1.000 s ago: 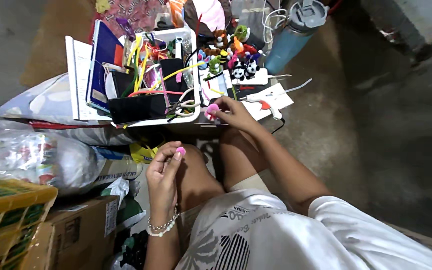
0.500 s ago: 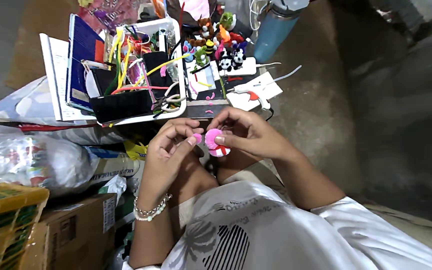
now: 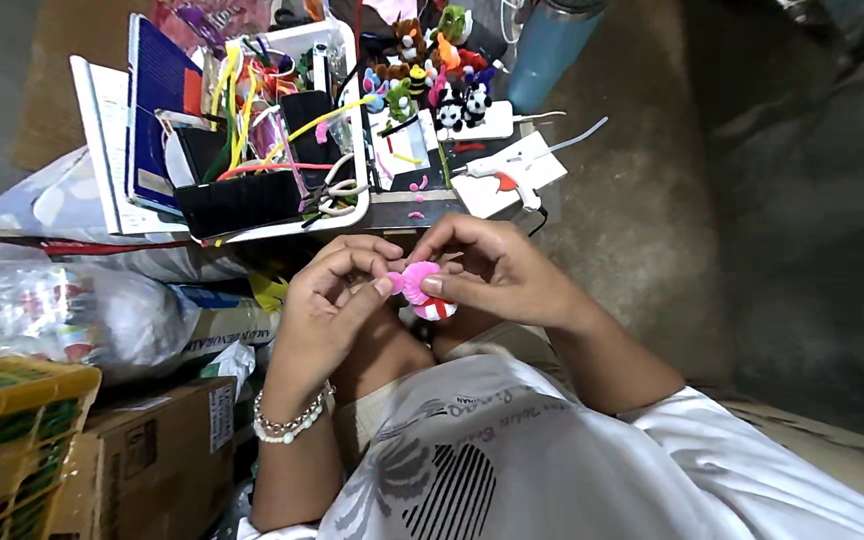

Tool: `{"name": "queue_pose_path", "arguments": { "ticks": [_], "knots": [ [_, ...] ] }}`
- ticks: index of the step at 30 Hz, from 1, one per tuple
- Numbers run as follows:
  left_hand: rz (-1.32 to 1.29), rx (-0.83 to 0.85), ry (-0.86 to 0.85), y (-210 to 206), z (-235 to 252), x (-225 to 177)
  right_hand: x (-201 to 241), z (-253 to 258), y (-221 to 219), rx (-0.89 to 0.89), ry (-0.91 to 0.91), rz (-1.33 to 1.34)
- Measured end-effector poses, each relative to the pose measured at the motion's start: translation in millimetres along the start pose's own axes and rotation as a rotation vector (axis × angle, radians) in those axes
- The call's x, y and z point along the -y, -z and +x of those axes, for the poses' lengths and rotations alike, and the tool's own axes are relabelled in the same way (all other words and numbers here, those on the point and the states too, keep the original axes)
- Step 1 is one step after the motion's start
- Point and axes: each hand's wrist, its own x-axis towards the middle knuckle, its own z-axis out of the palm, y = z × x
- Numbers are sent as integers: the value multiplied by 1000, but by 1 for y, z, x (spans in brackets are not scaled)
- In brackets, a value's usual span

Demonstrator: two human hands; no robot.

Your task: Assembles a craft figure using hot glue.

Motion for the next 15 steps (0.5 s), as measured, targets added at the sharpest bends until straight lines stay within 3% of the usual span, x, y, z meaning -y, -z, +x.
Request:
{"name": "queue_pose_path", "arguments": {
  "ticks": [15],
  "knots": [
    [96,-20,-35,1,-3,-6,1,-2,-9,-54,46,-117]
  ]
}}
